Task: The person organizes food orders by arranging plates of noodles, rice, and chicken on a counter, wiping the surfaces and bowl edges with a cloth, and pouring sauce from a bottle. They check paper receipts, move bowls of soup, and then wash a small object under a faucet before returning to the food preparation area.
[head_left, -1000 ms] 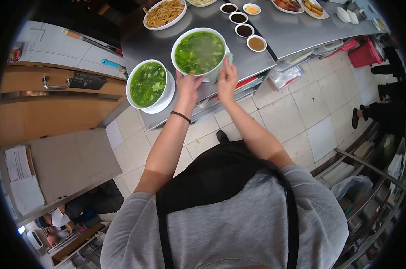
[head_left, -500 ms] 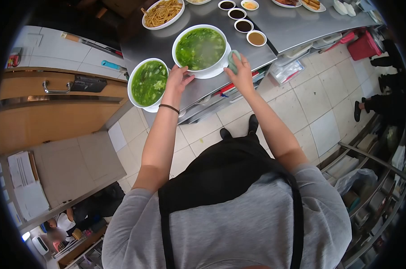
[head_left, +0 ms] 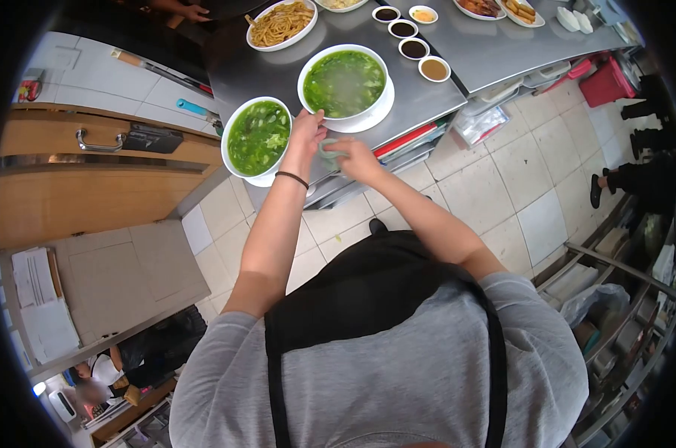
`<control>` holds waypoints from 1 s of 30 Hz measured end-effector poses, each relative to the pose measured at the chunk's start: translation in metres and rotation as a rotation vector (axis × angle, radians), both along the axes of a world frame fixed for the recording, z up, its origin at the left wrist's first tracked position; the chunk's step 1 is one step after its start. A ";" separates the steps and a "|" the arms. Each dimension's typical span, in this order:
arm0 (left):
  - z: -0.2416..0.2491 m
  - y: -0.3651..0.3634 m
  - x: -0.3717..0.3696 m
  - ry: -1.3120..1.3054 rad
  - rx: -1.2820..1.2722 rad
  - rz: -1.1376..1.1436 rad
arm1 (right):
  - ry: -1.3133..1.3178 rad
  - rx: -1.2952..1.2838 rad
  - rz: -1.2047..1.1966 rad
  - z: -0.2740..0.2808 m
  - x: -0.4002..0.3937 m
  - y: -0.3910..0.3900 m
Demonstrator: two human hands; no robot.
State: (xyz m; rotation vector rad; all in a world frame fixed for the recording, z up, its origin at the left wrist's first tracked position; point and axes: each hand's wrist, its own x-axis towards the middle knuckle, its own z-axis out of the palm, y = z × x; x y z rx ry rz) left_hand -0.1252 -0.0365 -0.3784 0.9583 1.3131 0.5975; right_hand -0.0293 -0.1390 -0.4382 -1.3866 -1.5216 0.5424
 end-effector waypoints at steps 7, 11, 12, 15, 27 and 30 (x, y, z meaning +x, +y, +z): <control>0.028 -0.073 -0.062 0.077 0.534 -0.128 | -0.029 -0.285 0.473 0.010 -0.013 -0.021; 0.040 -0.080 -0.152 0.198 0.720 0.298 | 0.175 -0.411 0.477 0.067 0.001 0.006; 0.039 -0.077 -0.173 0.201 0.721 0.321 | 0.233 -0.433 0.386 0.088 0.008 0.024; 0.032 -0.073 -0.210 0.322 0.584 0.457 | 0.073 -0.087 0.243 0.143 0.017 0.102; -0.033 -0.008 -0.182 0.515 0.618 0.514 | -0.505 -0.286 1.114 0.088 -0.184 0.295; -0.038 -0.006 -0.177 0.602 0.665 0.561 | -0.599 -0.435 1.366 0.107 -0.219 0.276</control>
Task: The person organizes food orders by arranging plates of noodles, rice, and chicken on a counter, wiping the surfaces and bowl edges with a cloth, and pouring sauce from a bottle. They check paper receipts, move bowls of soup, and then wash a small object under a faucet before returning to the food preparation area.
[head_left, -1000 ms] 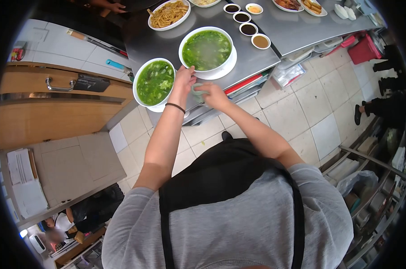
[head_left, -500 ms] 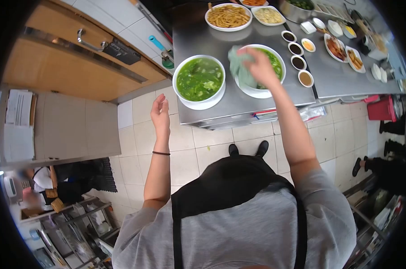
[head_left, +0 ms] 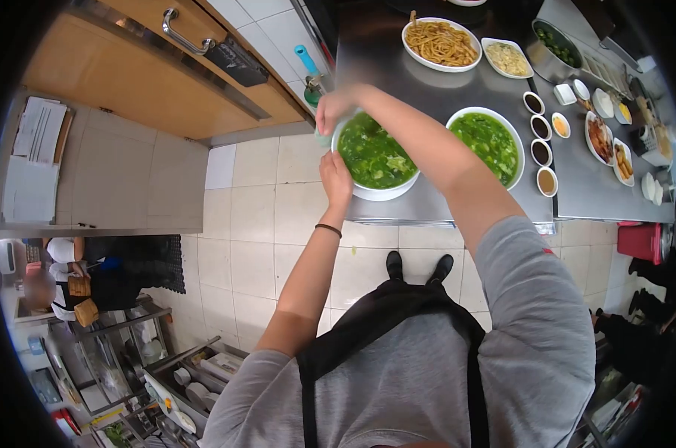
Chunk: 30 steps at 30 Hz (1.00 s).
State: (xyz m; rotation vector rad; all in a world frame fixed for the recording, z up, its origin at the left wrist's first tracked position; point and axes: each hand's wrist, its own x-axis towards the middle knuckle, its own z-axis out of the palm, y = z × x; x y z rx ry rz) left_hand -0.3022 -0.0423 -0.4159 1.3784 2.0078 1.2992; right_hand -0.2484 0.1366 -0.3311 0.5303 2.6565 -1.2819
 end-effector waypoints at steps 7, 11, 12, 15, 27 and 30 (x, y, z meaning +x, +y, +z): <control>0.003 0.000 0.004 0.061 -0.024 0.054 | -0.190 -0.059 0.265 -0.003 -0.017 0.006; 0.005 -0.001 0.008 0.082 0.022 0.073 | -0.122 0.086 0.322 -0.002 -0.015 0.008; 0.006 -0.001 0.009 0.080 0.022 0.075 | -0.166 0.108 0.318 0.002 -0.015 0.010; 0.009 -0.003 0.010 0.087 -0.002 0.084 | -0.275 0.147 0.297 0.010 -0.018 0.017; 0.006 -0.001 0.012 0.087 -0.006 0.081 | 0.082 0.210 -0.120 0.064 0.039 0.085; 0.005 -0.001 0.011 0.084 0.013 0.090 | 0.201 0.252 -0.224 0.076 0.040 0.082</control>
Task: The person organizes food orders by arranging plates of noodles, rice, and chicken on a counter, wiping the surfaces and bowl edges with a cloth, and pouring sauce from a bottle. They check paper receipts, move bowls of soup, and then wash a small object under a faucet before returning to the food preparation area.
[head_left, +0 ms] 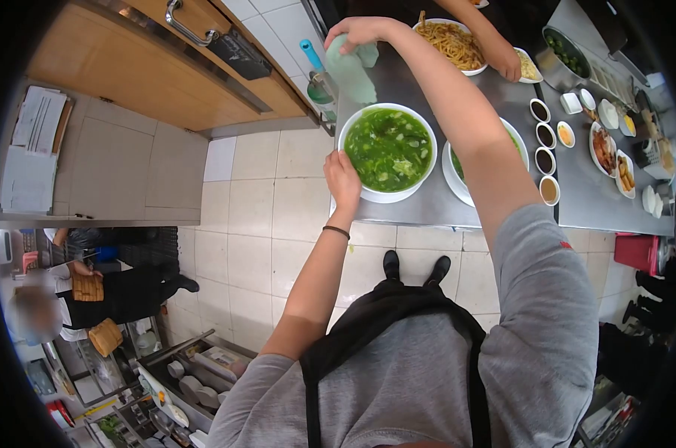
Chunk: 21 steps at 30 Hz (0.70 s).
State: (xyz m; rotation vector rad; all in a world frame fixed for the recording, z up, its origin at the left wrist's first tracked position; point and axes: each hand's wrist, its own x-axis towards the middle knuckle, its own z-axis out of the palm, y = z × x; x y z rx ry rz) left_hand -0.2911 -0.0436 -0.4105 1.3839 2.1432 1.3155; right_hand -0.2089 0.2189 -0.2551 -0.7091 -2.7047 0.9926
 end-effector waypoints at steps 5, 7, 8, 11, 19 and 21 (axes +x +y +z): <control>0.001 0.000 -0.003 -0.009 -0.044 0.002 | 0.049 -0.002 0.025 -0.003 -0.009 0.003; 0.002 -0.001 -0.002 -0.035 -0.048 0.005 | -0.015 -0.056 0.008 -0.021 -0.015 -0.006; 0.002 -0.002 -0.002 -0.058 -0.052 0.006 | -0.041 -0.096 0.003 -0.031 -0.018 -0.011; 0.005 -0.002 0.004 -0.196 0.053 0.105 | -0.032 -0.134 0.014 -0.051 -0.022 -0.029; -0.001 0.001 0.001 -0.069 0.192 0.117 | -0.206 -0.256 0.303 -0.075 -0.036 -0.075; 0.001 0.001 0.002 -0.058 0.199 0.123 | -0.302 -0.352 0.332 -0.077 -0.037 -0.076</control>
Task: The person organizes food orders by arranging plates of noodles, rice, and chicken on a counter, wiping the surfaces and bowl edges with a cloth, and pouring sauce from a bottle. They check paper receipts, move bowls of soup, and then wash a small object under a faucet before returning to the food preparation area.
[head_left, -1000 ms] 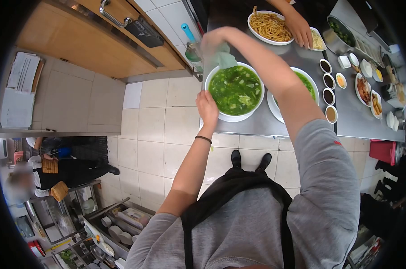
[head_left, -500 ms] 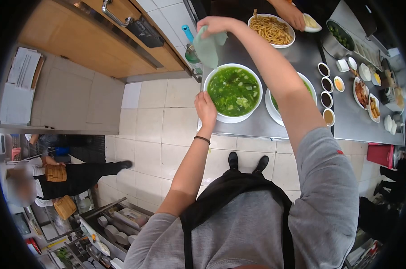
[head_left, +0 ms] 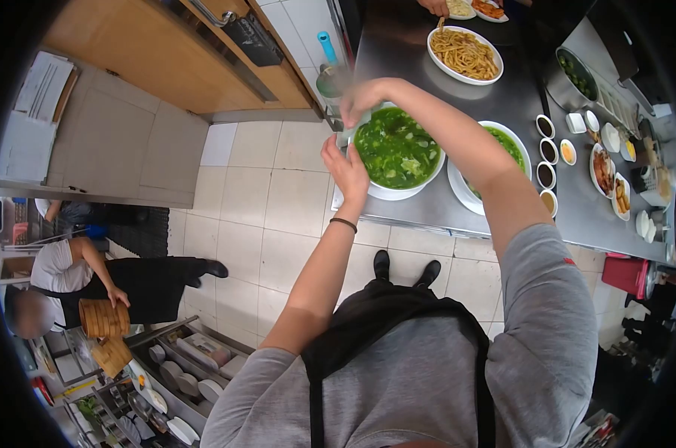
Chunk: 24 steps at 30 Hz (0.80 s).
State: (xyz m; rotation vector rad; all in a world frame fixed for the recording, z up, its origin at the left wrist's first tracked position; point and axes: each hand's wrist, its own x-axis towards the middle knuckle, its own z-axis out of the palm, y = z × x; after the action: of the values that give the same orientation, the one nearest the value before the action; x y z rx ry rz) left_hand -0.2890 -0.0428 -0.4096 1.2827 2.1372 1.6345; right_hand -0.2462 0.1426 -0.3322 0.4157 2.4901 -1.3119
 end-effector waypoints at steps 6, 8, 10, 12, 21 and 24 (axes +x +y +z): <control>0.007 -0.001 0.000 0.030 -0.053 -0.045 | 0.075 0.093 0.086 -0.003 -0.001 0.000; 0.006 -0.001 -0.002 0.148 -0.110 -0.043 | 0.159 0.131 0.108 -0.011 0.000 0.010; 0.006 -0.001 -0.002 0.139 -0.115 -0.041 | 0.156 0.159 0.059 -0.013 0.009 0.016; 0.008 -0.001 -0.001 0.128 -0.118 -0.042 | 0.151 0.188 0.007 -0.008 0.022 0.018; 0.010 0.000 0.002 0.181 -0.099 0.005 | 0.280 0.427 -0.421 -0.013 0.100 0.016; 0.012 0.000 0.004 0.169 -0.109 0.023 | 0.197 0.361 -0.581 -0.016 0.121 0.014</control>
State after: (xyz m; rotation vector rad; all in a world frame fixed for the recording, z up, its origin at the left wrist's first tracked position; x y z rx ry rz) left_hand -0.2848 -0.0431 -0.3976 1.4131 2.3108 1.4417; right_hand -0.1248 0.1564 -0.3479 1.2224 2.9062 -1.1105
